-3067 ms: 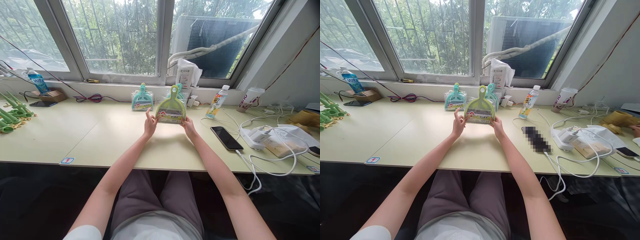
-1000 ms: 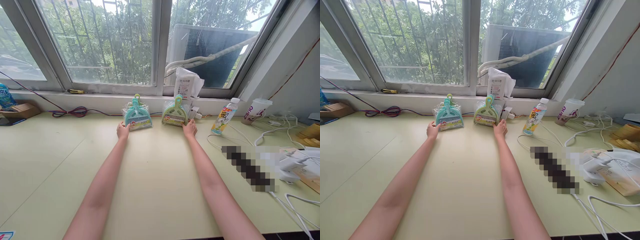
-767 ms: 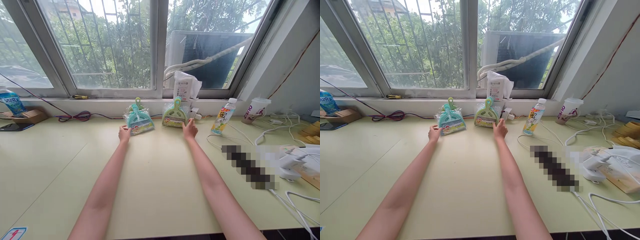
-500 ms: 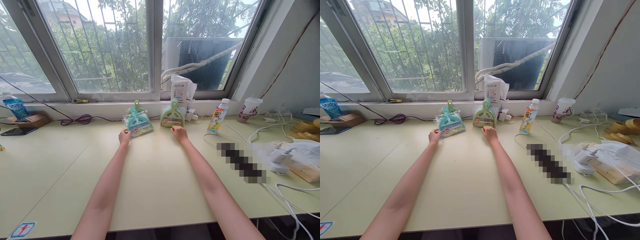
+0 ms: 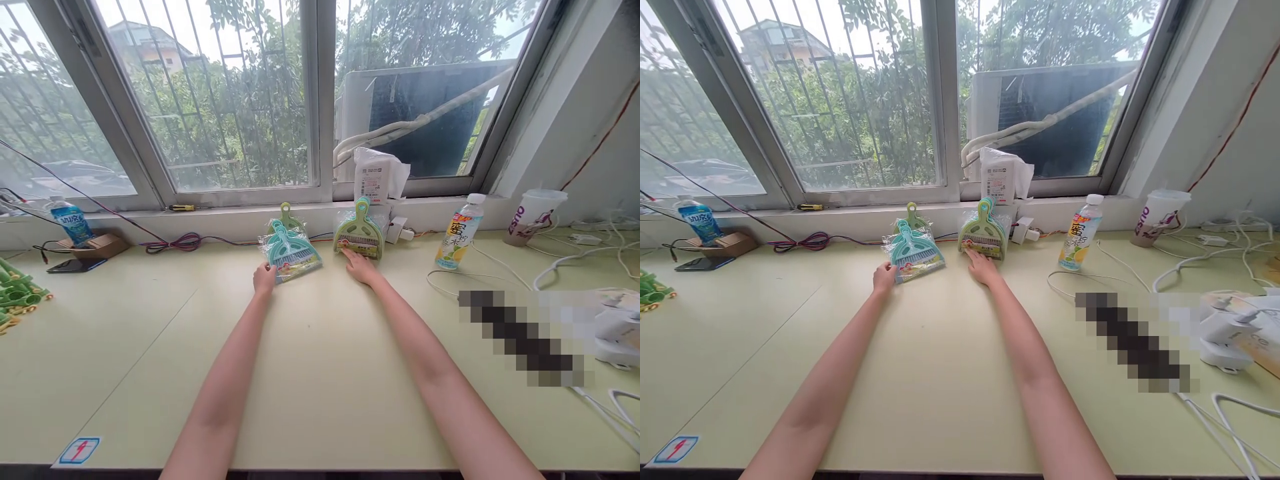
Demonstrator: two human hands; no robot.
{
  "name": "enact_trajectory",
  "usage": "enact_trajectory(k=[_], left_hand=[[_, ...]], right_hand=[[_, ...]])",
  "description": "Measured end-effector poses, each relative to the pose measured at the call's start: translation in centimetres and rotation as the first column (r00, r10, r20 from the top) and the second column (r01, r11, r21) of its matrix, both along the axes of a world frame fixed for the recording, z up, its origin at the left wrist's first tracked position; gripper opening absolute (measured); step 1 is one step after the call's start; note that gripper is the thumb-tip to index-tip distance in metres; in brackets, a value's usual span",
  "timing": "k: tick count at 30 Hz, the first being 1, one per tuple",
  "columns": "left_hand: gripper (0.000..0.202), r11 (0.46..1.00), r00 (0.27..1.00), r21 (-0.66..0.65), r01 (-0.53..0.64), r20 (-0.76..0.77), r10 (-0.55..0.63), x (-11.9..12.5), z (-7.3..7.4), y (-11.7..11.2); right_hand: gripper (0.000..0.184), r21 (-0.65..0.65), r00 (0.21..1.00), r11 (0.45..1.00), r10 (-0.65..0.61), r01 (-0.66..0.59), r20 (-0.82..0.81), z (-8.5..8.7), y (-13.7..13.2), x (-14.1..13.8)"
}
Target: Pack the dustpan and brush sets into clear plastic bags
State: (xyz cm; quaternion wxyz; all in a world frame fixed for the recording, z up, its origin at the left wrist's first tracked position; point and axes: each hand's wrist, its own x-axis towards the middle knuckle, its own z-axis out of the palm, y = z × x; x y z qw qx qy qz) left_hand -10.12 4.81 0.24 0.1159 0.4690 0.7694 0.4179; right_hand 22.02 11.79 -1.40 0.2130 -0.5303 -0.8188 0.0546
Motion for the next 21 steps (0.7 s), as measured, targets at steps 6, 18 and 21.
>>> enact_trajectory(k=[6,18,21], left_hand=[[0.028,1.0,0.999,0.0,0.006,-0.038,-0.006,-0.1,-0.5,0.2],[0.036,0.994,0.952,0.09,0.064,0.292,-0.087,-0.6,-0.5,0.2],[0.036,0.978,0.91,0.131,0.159,0.365,-0.197,-0.7,-0.4,-0.7]], right_hand=[[0.056,0.065,0.999,0.997,0.038,-0.039,0.003,0.4,0.5,-0.6],[0.056,0.168,0.989,0.977,0.139,-0.13,-0.041,0.7,-1.1,-0.8],[0.048,0.148,0.993,0.986,0.085,-0.073,-0.078,0.7,-3.1,-0.8]])
